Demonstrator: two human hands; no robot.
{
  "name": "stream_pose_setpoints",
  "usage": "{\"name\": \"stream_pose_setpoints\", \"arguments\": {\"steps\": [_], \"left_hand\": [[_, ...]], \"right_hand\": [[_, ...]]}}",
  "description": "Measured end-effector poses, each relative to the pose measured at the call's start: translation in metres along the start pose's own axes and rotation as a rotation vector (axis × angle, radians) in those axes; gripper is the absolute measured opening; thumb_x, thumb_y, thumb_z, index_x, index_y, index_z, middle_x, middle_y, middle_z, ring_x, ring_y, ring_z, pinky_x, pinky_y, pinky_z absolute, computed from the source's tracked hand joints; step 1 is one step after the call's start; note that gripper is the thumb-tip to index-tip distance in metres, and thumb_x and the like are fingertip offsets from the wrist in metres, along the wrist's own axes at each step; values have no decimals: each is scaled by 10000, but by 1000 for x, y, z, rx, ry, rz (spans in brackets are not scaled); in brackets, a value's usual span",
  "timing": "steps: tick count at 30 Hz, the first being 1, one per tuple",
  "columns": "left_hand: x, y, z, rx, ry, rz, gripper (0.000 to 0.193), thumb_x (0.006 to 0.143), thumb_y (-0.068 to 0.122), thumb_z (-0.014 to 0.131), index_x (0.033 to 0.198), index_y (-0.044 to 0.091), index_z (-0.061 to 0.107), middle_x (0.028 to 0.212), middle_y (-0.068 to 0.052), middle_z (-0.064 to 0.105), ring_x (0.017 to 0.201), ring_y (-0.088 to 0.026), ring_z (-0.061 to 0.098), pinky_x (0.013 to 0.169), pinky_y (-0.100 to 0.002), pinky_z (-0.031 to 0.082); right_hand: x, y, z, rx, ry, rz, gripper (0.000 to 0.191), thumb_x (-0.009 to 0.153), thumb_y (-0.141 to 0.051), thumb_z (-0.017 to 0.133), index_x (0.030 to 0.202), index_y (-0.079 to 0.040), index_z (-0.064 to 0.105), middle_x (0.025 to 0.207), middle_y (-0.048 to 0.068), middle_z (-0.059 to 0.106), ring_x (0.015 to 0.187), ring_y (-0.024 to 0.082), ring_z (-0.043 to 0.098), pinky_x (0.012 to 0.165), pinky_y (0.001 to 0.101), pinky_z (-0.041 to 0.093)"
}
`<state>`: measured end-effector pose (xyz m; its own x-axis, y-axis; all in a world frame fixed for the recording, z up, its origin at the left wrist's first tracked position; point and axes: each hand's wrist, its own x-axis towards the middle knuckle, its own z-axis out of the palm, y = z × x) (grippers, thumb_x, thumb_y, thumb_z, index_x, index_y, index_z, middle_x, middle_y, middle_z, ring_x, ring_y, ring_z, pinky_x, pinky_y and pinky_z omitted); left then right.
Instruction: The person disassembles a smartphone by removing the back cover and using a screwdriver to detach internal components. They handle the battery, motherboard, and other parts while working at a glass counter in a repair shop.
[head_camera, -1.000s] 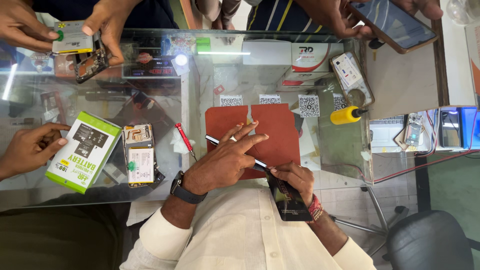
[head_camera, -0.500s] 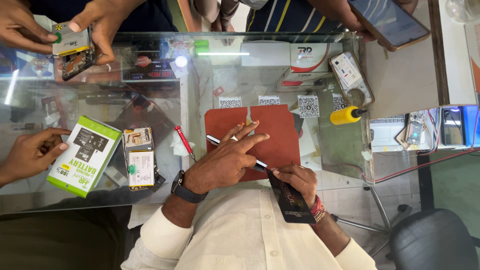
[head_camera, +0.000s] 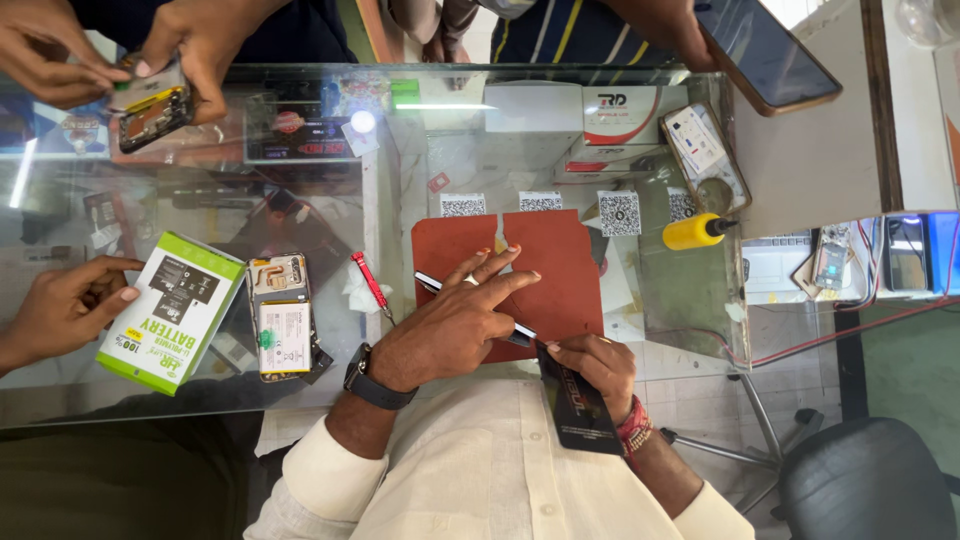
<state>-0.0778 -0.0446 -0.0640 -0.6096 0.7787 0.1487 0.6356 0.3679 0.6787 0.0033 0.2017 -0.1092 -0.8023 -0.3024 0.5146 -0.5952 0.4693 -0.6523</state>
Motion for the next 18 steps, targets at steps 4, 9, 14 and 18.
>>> {"name": "stream_pose_setpoints", "arguments": {"steps": [4, 9, 14, 18], "left_hand": [[0, 1, -3, -11, 0, 0, 88, 761, -36, 684, 726, 25, 736, 1502, -171, 485, 1521, -415, 251, 1228, -619, 196], [1, 3, -7, -19, -39, -38, 95, 763, -29, 685, 696, 19, 732, 1514, -185, 473, 1517, -413, 248, 1218, -625, 185], [3, 3, -6, -23, -13, -5, 94, 771, -30, 670, 759, 26, 744, 1498, -188, 487, 1519, -426, 249, 1223, -617, 206], [5, 1, -5, -38, -44, -33, 120, 770, -46, 665, 744, 29, 755, 1494, -196, 479, 1511, -428, 243, 1205, -622, 188]], "right_hand": [[-1, -1, 1, -11, 15, 28, 260, 716, -26, 771, 972, -7, 725, 875, 118, 716, 739, 242, 731, 638, 324, 568], [2, 1, 0, 11, -14, 12, 234, 718, -28, 779, 947, -19, 730, 871, 106, 726, 724, 227, 738, 632, 314, 573], [3, 0, -1, 30, -15, 8, 257, 696, -45, 783, 941, -1, 718, 857, 111, 721, 708, 232, 730, 608, 317, 561], [4, 1, -1, 37, -3, -1, 243, 711, -45, 788, 939, -7, 717, 835, 108, 712, 687, 225, 723, 597, 316, 566]]}}
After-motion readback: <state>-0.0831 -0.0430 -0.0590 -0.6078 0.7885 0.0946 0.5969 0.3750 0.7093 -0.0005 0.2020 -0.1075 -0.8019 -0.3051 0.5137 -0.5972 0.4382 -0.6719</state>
